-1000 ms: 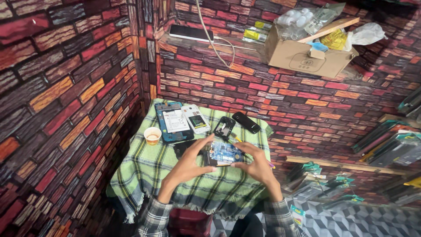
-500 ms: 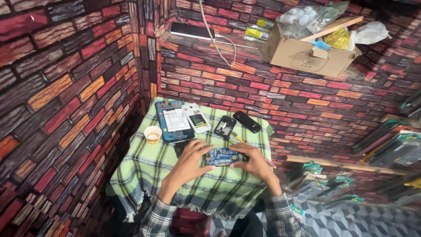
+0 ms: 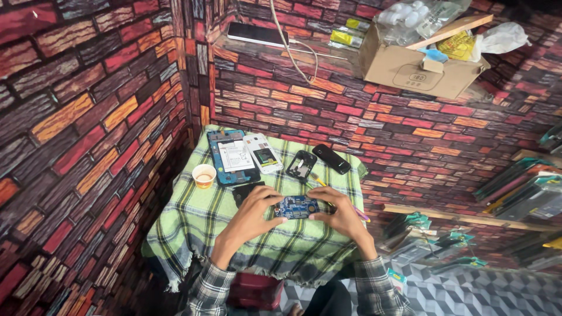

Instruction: The person disassembles a black mobile phone, removes the back cover and battery, and uses a yellow plastic pry tool to separate the motherboard from the frame. They then reassemble the phone by placing the battery and back cover back into position.

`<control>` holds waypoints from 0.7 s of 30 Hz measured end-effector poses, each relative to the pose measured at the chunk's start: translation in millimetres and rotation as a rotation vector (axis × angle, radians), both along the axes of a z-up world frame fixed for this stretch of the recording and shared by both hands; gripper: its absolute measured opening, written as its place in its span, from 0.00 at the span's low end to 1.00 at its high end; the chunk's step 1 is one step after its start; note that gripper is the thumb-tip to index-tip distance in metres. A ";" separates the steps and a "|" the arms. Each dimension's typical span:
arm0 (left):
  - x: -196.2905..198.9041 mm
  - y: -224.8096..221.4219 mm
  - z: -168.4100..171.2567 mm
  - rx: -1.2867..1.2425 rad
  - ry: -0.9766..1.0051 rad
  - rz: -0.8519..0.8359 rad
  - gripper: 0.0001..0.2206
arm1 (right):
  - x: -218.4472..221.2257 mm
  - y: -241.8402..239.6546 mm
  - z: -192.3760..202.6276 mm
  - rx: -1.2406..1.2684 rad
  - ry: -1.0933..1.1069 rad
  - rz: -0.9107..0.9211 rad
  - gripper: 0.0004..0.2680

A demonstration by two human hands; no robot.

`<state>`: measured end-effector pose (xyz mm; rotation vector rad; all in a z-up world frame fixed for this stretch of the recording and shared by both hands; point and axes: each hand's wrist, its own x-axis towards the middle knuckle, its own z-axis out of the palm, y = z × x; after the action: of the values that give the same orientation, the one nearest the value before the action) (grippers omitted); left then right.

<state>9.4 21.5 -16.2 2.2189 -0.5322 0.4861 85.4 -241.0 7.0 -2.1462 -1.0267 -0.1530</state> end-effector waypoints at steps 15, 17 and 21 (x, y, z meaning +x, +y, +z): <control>-3.6 -3.3 1.3 -0.002 -0.011 0.019 0.19 | 0.0 -0.5 -7.2 -0.026 -0.090 0.014 0.11; -4.6 -4.3 0.5 -0.012 -0.032 0.027 0.18 | -2.9 0.9 -6.0 -0.001 -0.097 0.008 0.11; -4.7 -4.6 -0.1 0.006 0.001 0.036 0.18 | -11.4 1.3 -6.5 -0.021 -0.172 0.000 0.07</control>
<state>4.7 16.9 -16.3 2.2377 -0.4949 0.5024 74.0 -239.7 0.5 -2.1810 -1.1303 -0.3327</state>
